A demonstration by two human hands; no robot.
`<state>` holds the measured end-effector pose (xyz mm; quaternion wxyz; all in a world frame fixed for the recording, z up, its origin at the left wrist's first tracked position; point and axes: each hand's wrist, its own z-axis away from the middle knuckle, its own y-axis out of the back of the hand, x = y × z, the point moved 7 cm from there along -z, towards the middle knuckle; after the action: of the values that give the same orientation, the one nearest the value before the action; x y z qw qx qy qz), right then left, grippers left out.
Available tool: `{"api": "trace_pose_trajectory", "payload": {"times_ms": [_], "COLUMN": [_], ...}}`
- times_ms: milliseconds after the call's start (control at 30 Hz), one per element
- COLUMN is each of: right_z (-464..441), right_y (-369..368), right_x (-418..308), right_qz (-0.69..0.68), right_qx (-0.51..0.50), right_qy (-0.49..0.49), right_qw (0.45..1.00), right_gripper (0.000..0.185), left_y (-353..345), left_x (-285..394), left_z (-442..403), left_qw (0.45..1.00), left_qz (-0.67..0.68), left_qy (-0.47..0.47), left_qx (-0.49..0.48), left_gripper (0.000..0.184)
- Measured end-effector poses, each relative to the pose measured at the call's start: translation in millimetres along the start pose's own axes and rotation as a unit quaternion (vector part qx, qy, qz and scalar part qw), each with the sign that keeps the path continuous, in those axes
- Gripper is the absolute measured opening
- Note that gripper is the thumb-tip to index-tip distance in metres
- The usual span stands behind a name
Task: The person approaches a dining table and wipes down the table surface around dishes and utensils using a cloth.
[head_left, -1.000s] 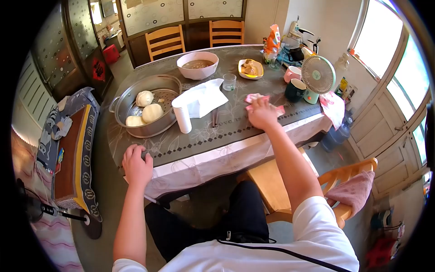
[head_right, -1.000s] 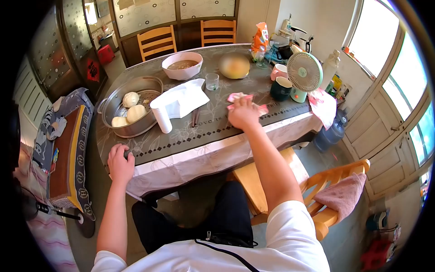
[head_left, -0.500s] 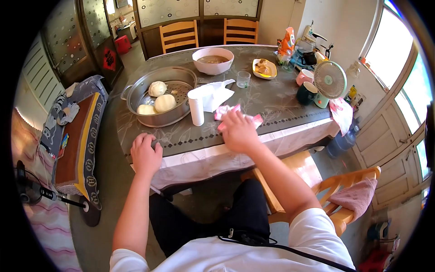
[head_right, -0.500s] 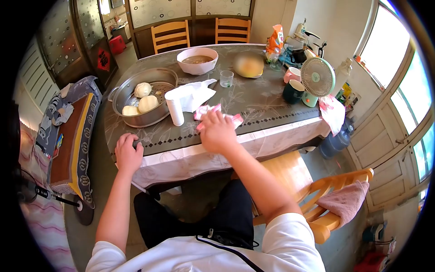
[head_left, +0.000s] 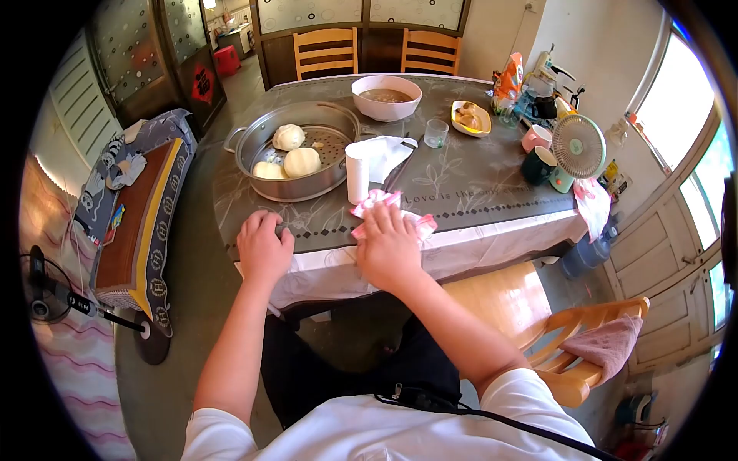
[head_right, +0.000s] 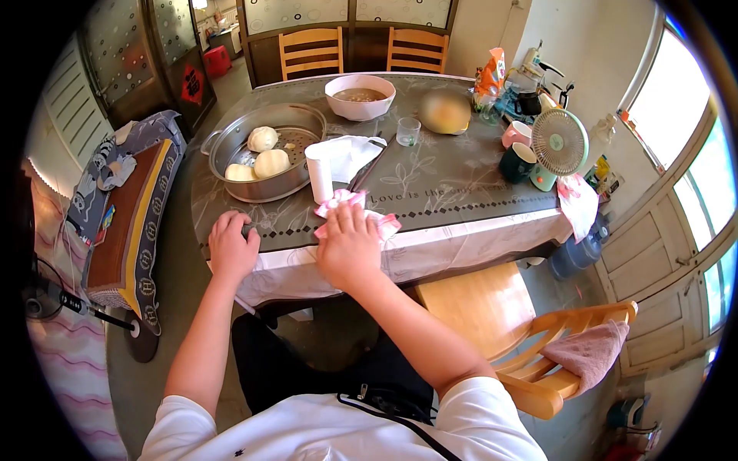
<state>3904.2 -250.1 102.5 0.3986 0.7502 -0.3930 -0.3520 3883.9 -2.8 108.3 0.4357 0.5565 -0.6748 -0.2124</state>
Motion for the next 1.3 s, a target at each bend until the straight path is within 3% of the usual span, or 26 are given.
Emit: {"api": "trace_pose_trajectory", "payload": {"times_ms": [133, 233, 333, 533, 633, 700, 833, 900, 967, 1100, 1167, 1233, 1300], "right_z": [-2.6, -0.6, 3.7, -16.6, -14.8, -9.6, 22.8, 31.6, 41.4, 61.3, 76.4, 85.6, 84.7], "right_y": [-0.4, 2.3, 16.8, 35.7, 37.9, 37.9, 46.5, 53.5, 58.0, 95.4, 101.7, 107.7, 106.2], "right_x": [-21.4, -4.7, 32.4, 191.5, 233.2, 211.4, 146.8, 165.5, 207.0, 309.0, 363.5, 413.3, 471.9], "right_qz": [-0.04, -0.056, 0.025, 0.095, 0.133, 0.167, 0.089, 0.081, 0.101, 0.118, 0.158, 0.139, 0.158], "right_qx": [0.009, -0.004, 0.001, -0.034, 0.015, 0.012, 0.026, 0.019, 0.048, 0.101, 0.172, 0.135, 0.105], "right_qy": [0.09, 0.109, 0.081, -0.113, -0.201, -0.216, -0.13, -0.138, -0.164, -0.306, -0.33, -0.391, -0.335], "right_qw": [0.995, 0.992, 0.996, 0.988, 0.97, 0.962, 0.987, 0.987, 0.98, 0.939, 0.915, 0.9, 0.923], "right_gripper": [0.055, 0.053, 0.052, 0.053, 0.057, 0.058, 0.053, 0.052, 0.048, 0.047, 0.049, 0.056, 0.059], "left_y": [-1.5, -2.2, -2.1, -3.5, -4.9, -5.9, -8.0, -8.7, -9.9, -12.4, -9.7, -9.7, -8.4], "left_x": [-2.9, -5.5, -6.7, -6.6, -9.2, -9.6, -11.7, -12.7, -14.8, -18.1, -14.5, -13.8, -10.7], "left_z": [0.7, 0.6, 0.0, -0.1, -0.2, -0.7, -1.8, -2.4, -2.2, -2.5, -2.7, -2.9, -3.4], "left_qw": [1.0, 1.0, 1.0, 1.0, 1.0, 1.0, 1.0, 1.0, 1.0, 1.0, 1.0, 1.0, 1.0], "left_qz": [0.005, 0.007, 0.014, 0.018, 0.012, 0.008, 0.009, 0.012, 0.016, 0.017, 0.016, 0.011, 0.006], "left_qy": [-0.003, 0.001, -0.001, 0.002, 0.002, 0.004, 0.006, 0.001, -0.004, -0.014, -0.012, -0.01, -0.013], "left_qx": [0.001, -0.004, -0.004, -0.005, -0.006, -0.01, -0.015, -0.016, -0.013, -0.011, -0.015, -0.017, -0.018], "left_gripper": [0.023, 0.022, 0.022, 0.022, 0.022, 0.022, 0.022, 0.023, 0.023, 0.023, 0.022, 0.022, 0.022]}}
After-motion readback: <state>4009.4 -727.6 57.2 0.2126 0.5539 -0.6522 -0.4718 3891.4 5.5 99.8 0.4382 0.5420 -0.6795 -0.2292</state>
